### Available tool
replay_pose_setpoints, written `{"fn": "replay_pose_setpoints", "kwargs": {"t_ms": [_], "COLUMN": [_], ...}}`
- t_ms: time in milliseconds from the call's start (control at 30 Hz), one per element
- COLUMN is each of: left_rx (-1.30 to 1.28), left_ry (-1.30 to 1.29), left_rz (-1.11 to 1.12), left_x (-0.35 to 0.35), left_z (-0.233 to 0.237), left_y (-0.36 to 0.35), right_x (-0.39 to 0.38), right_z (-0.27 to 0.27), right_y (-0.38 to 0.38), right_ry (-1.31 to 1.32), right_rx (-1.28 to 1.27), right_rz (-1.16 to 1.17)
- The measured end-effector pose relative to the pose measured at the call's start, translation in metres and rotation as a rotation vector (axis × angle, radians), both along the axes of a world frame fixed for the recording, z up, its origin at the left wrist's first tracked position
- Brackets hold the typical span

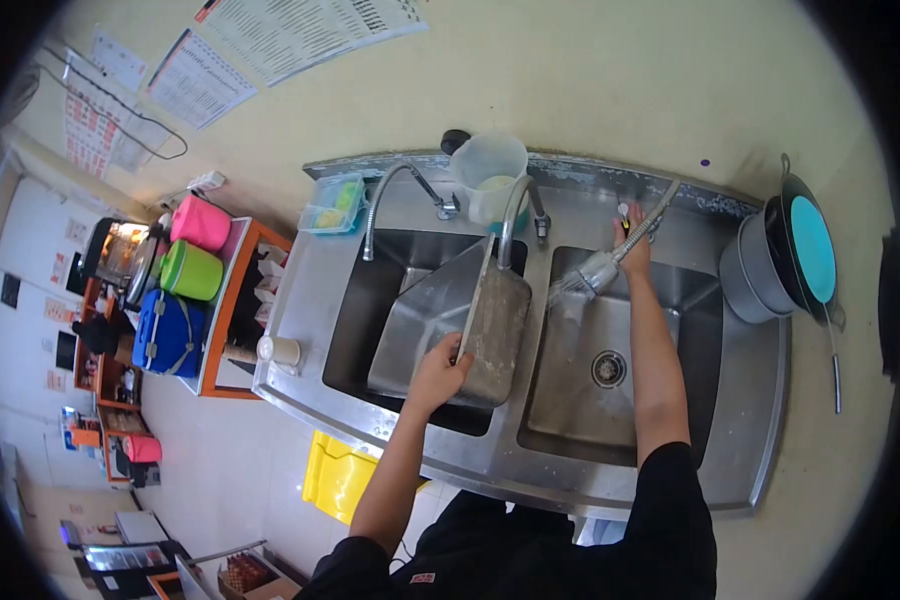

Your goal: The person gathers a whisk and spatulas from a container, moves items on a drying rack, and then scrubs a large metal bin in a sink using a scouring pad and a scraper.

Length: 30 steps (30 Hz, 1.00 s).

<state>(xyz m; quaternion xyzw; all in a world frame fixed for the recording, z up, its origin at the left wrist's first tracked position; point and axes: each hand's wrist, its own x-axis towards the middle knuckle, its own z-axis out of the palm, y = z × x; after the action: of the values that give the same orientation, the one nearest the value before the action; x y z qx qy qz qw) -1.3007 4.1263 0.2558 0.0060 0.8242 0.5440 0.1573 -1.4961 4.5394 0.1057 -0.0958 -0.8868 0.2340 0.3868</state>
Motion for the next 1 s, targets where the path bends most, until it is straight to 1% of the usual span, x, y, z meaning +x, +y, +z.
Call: {"fn": "replay_pose_setpoints", "kwargs": {"t_ms": [67, 100, 167, 200, 233, 267, 300, 367, 400, 467, 500, 533, 633, 700, 767, 833, 933, 1000], "left_rx": [0.107, 0.168, 0.286, 0.343, 0.319, 0.292, 0.264, 0.338, 0.373, 0.409, 0.427, 0.441, 0.49, 0.526, 0.553, 0.572, 0.578, 0.566], "left_ry": [-0.015, -0.02, -0.024, -0.028, -0.018, -0.007, 0.007, -0.04, -0.07, -0.097, -0.109, -0.115, -0.151, -0.2, -0.159, -0.122, -0.092, -0.137], "left_rz": [-0.02, -0.03, -0.067, -0.078, -0.09, -0.102, -0.117, -0.122, -0.129, -0.129, -0.13, -0.147, -0.185, -0.207, -0.217, -0.206, -0.195, -0.212], "left_x": [0.0, -0.003, -0.007, -0.007, -0.005, -0.006, -0.007, -0.008, -0.007, -0.007, -0.007, -0.008, -0.009, -0.009, -0.008, -0.004, -0.012, -0.012], "left_z": [-0.002, -0.002, -0.014, -0.018, -0.019, -0.018, -0.017, -0.022, -0.024, -0.021, -0.02, -0.02, -0.016, -0.009, -0.019, -0.023, -0.019, -0.013], "left_y": [0.001, 0.004, 0.01, 0.013, 0.015, 0.019, 0.021, 0.02, 0.018, 0.02, 0.02, 0.019, 0.015, 0.009, 0.006, 0.002, -0.002, -0.009], "right_x": [0.037, 0.064, 0.138, 0.177, 0.207, 0.242, 0.274, 0.321, 0.336, 0.349, 0.351, 0.35, 0.336, 0.332, 0.337, 0.345, 0.347, 0.308], "right_z": [-0.013, -0.006, 0.015, 0.031, 0.006, 0.015, 0.04, 0.076, 0.082, 0.115, 0.153, 0.173, 0.175, 0.151, 0.141, 0.189, 0.21, 0.245], "right_y": [-0.007, -0.018, -0.05, -0.071, -0.078, -0.094, -0.119, -0.159, -0.178, -0.211, -0.226, -0.237, -0.253, -0.25, -0.25, -0.258, -0.263, -0.235], "right_ry": [-0.03, -0.039, -0.14, -0.222, -0.281, -0.429, -0.573, -0.796, -0.636, -0.615, -0.755, -0.891, -0.877, -0.684, -0.621, -0.685, -0.243, -0.063], "right_rx": [-0.248, -0.364, -0.901, -0.971, -0.859, -1.055, -1.255, -0.973, -0.76, -0.561, -0.582, -0.6, -0.617, -0.566, -0.761, -1.206, -1.075, -1.034], "right_rz": [0.002, 0.001, 0.002, -0.057, -0.076, -0.038, -0.002, 0.181, 0.313, 0.423, 0.409, 0.395, 0.36, 0.393, 0.357, 0.226, -0.028, -0.053]}}
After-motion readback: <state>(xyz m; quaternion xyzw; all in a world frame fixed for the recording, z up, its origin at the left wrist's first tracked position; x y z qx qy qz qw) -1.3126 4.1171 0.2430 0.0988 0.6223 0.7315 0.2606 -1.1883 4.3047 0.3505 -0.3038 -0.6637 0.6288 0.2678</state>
